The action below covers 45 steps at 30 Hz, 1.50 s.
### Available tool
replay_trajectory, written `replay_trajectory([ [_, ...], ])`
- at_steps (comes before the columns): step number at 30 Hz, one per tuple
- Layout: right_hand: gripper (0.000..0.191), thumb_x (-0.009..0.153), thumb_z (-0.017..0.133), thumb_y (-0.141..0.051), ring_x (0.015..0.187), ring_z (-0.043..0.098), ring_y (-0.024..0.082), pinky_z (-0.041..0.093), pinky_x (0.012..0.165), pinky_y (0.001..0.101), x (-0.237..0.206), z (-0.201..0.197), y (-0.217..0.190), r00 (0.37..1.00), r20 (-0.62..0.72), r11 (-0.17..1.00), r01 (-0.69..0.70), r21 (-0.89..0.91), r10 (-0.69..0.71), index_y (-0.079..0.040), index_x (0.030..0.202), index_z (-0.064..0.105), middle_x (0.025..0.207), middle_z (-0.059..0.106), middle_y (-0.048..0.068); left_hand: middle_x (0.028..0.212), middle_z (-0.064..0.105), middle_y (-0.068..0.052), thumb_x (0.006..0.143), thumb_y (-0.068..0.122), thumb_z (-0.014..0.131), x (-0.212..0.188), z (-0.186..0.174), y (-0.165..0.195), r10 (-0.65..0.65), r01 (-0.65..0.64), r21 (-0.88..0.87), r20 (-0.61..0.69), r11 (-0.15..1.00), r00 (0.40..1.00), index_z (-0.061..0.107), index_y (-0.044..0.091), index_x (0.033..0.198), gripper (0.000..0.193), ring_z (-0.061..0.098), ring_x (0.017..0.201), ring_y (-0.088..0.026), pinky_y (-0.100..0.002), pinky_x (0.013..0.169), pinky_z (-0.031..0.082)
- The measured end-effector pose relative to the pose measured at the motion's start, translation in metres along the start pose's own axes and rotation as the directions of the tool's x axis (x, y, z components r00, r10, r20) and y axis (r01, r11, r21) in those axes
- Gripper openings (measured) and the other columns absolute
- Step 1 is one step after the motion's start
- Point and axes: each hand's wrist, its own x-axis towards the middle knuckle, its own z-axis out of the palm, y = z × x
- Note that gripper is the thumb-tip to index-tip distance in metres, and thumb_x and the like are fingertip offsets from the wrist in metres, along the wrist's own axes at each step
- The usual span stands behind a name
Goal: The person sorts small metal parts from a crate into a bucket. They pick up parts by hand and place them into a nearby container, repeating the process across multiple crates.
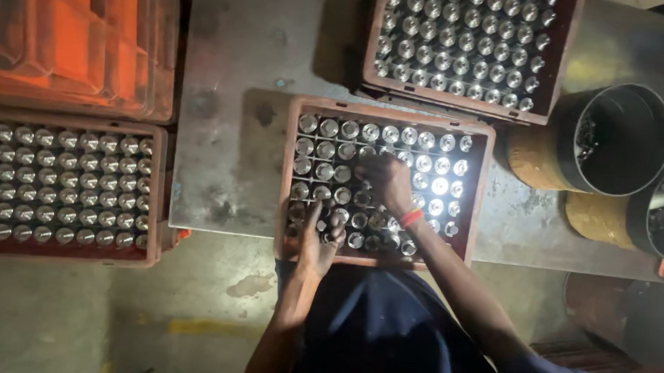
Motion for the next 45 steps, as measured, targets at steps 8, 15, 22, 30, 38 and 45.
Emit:
replay_trajectory([
  [8, 0.015, 0.078, 0.084, -0.016, 0.084, 0.072, 0.025, 0.058, 0.069, 0.0381, 0.007, -0.004, 0.017, 0.989, -0.022, 0.989, 0.148, -0.020, -0.148, -0.015, 0.092, 0.078, 0.101, 0.077, 0.005, 0.075, 0.047, 0.003, 0.106, 0.034, 0.055, 0.006, 0.003, -0.011, 0.041, -0.040, 0.102, -0.006, 0.994, 0.999, 0.054, 0.014, 0.094, 0.023, 0.045, 0.063, -0.010, -0.026, 0.056, 0.037],
  [15, 0.036, 0.079, 0.089, -0.022, 0.085, 0.073, 0.015, 0.061, 0.075, 0.0309, -0.001, -0.020, 0.020, 0.817, 0.261, 0.687, -0.574, 0.446, 0.514, -0.002, 0.102, 0.071, 0.097, 0.075, 0.008, 0.075, 0.049, 0.001, 0.103, 0.032, 0.057, 0.009, 0.005, -0.010, 0.015, -0.010, 0.099, -0.044, 0.995, 0.999, 0.060, 0.013, 0.103, 0.020, 0.048, 0.064, -0.012, -0.027, 0.057, 0.038],
  [22, 0.033, 0.096, 0.068, -0.025, 0.087, 0.079, 0.017, 0.059, 0.069, 0.0306, -0.013, -0.029, 0.005, 0.740, 0.191, 0.585, -0.639, 0.500, 0.645, -0.004, 0.121, 0.067, 0.097, 0.080, 0.013, 0.076, 0.050, 0.002, 0.103, 0.032, 0.061, 0.017, 0.004, -0.003, 0.086, -0.079, 0.197, -0.029, 0.977, 0.996, 0.061, 0.011, 0.108, 0.021, 0.048, 0.064, -0.011, -0.027, 0.056, 0.038],
  [30, 0.025, 0.088, 0.078, -0.027, 0.070, 0.076, 0.026, 0.057, 0.061, 0.0348, 0.046, -0.029, -0.012, 0.982, 0.003, 0.972, -0.187, 0.143, 0.189, -0.008, 0.105, 0.077, 0.089, 0.078, 0.010, 0.077, 0.046, 0.004, 0.103, 0.036, 0.060, 0.023, 0.014, 0.010, 0.096, -0.090, 0.243, -0.015, 0.966, 0.995, 0.059, 0.008, 0.134, 0.041, 0.045, 0.065, -0.009, -0.026, 0.057, 0.039],
  [38, 0.034, 0.091, 0.074, -0.026, 0.108, 0.070, 0.017, 0.061, 0.090, 0.0308, 0.015, -0.031, -0.030, 0.871, 0.379, 0.509, -0.490, 0.708, 0.312, -0.011, 0.122, 0.070, 0.123, 0.071, 0.006, 0.072, 0.051, 0.004, 0.098, 0.032, 0.062, 0.033, 0.059, 0.012, 0.158, -0.107, 0.571, -0.040, 0.814, 0.987, 0.054, 0.014, 0.136, 0.043, 0.047, 0.058, -0.006, -0.023, 0.048, 0.040],
  [45, 0.030, 0.088, 0.082, -0.023, 0.096, 0.074, 0.018, 0.062, 0.084, 0.0324, 0.004, -0.017, -0.006, 0.868, 0.182, 0.623, -0.464, 0.629, 0.463, -0.004, 0.111, 0.076, 0.109, 0.078, 0.009, 0.069, 0.054, 0.003, 0.102, 0.034, 0.061, 0.040, 0.036, 0.001, 0.168, -0.038, 0.508, -0.212, 0.860, 0.963, 0.062, 0.009, 0.102, 0.024, 0.047, 0.053, -0.008, -0.025, 0.046, 0.037],
])
